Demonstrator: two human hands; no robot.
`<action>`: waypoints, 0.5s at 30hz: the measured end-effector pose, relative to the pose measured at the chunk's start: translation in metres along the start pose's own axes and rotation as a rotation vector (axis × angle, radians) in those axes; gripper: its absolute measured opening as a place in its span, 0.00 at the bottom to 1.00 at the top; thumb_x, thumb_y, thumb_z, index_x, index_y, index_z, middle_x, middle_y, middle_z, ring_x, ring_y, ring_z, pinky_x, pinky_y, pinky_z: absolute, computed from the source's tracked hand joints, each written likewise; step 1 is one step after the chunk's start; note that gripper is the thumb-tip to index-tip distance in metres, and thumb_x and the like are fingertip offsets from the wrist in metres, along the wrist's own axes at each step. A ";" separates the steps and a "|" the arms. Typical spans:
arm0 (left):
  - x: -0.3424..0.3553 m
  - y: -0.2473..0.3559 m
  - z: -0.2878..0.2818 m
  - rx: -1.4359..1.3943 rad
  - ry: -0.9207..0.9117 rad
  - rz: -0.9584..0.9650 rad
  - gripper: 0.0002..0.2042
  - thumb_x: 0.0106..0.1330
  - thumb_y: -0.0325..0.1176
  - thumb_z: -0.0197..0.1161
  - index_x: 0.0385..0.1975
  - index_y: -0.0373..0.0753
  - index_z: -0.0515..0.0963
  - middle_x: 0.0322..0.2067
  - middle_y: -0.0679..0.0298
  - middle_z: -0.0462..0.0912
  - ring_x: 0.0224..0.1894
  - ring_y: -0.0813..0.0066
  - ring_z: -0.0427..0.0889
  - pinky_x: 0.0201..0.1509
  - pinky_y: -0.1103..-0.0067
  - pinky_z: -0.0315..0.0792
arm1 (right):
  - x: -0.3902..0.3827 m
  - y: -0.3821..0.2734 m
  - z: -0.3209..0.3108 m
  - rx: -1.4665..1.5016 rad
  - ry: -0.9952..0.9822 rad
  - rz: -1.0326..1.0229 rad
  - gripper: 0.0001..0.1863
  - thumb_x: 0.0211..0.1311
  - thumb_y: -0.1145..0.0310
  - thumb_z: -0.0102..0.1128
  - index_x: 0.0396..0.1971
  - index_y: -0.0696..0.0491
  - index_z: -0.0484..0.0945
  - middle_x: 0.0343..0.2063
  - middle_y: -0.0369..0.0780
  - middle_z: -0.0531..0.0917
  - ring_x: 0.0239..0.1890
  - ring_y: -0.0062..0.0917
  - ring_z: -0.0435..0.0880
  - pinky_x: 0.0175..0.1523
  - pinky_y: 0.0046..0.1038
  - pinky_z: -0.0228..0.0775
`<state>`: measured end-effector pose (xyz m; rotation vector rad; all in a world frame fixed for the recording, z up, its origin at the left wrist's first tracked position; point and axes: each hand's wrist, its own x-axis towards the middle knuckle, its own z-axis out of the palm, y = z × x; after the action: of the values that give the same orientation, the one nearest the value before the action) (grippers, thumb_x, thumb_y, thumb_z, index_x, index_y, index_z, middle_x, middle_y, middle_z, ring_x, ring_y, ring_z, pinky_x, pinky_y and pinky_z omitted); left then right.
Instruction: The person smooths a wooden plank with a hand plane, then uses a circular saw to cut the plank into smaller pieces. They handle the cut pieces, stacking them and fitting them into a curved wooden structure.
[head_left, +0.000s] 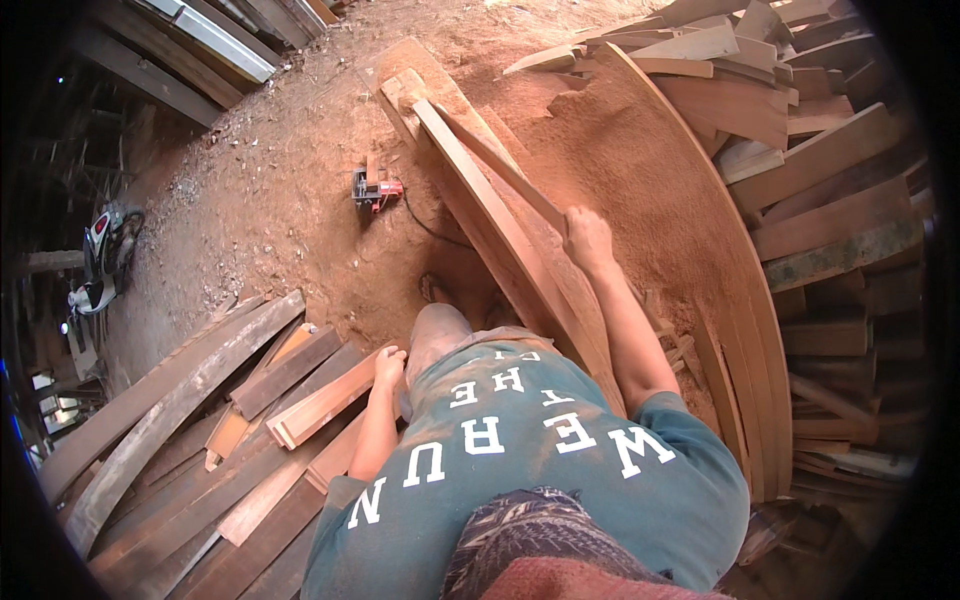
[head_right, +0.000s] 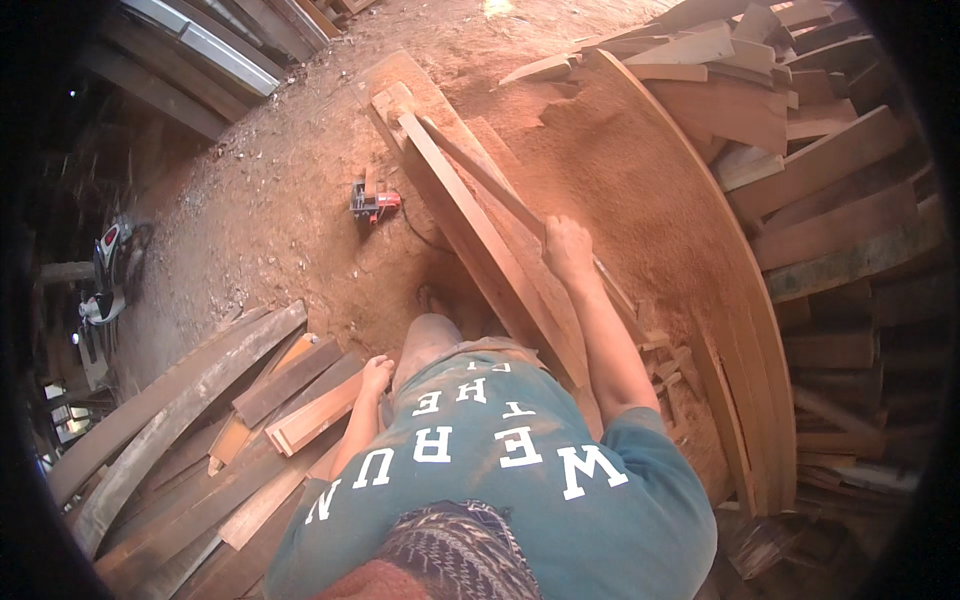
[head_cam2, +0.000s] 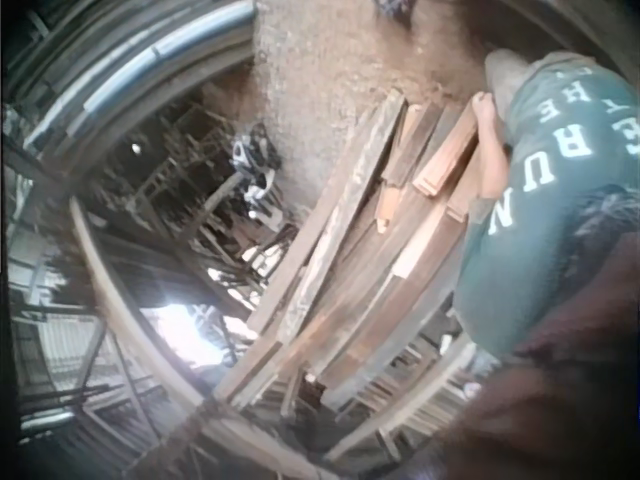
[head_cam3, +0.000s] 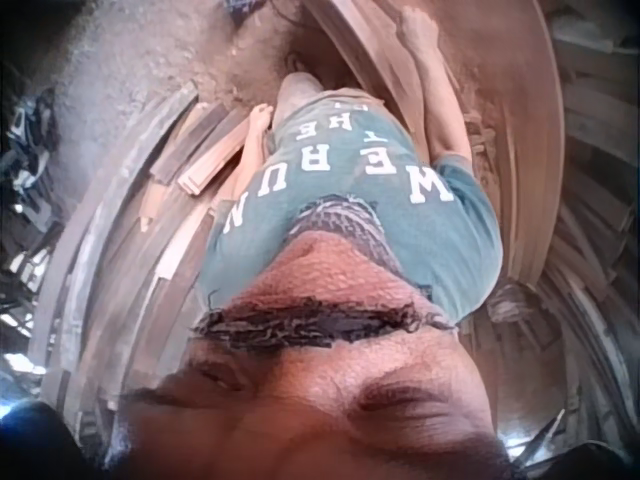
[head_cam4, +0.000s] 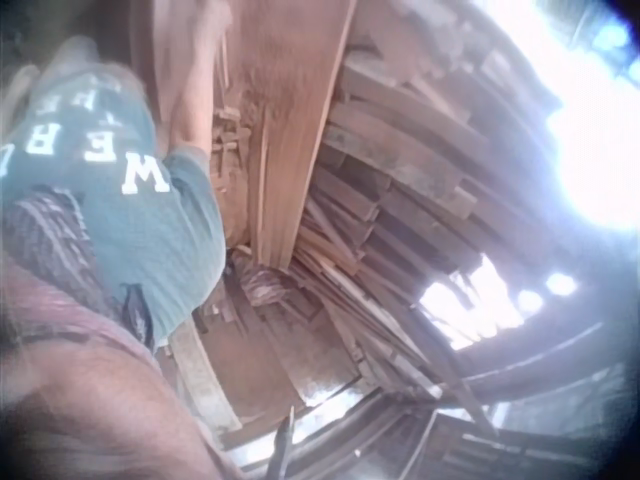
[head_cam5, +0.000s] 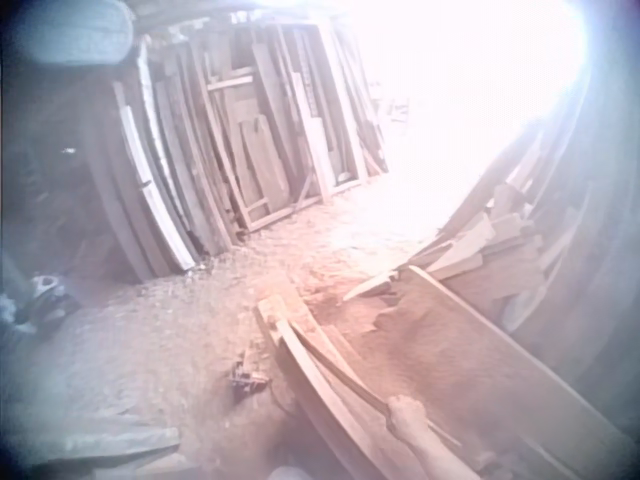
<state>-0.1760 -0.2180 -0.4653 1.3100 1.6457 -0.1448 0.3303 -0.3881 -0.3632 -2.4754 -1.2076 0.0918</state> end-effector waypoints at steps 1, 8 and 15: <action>-0.002 -0.006 -0.002 0.021 0.003 -0.003 0.24 0.68 0.35 0.64 0.62 0.30 0.75 0.59 0.48 0.82 0.62 0.58 0.80 0.66 0.69 0.72 | 0.003 -0.004 -0.016 -0.020 0.073 -0.029 0.07 0.61 0.69 0.57 0.31 0.57 0.79 0.32 0.51 0.83 0.40 0.47 0.85 0.45 0.46 0.77; 0.008 -0.017 0.001 0.111 -0.017 -0.077 0.24 0.67 0.37 0.64 0.60 0.30 0.77 0.58 0.48 0.82 0.61 0.59 0.81 0.65 0.70 0.73 | 0.047 -0.075 -0.100 -0.191 0.072 -0.072 0.06 0.60 0.72 0.56 0.33 0.56 0.81 0.35 0.47 0.86 0.43 0.41 0.87 0.46 0.42 0.78; 0.020 -0.001 0.009 0.215 -0.003 0.081 0.24 0.65 0.38 0.65 0.58 0.30 0.79 0.55 0.48 0.85 0.59 0.58 0.83 0.63 0.70 0.74 | 0.057 -0.078 -0.199 -0.252 -0.027 0.025 0.08 0.64 0.71 0.55 0.34 0.55 0.83 0.38 0.47 0.87 0.46 0.36 0.87 0.51 0.41 0.79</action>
<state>-0.1701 -0.2101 -0.4850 1.5347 1.6060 -0.2808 0.3522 -0.3617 -0.1448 -2.7137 -1.2677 -0.0223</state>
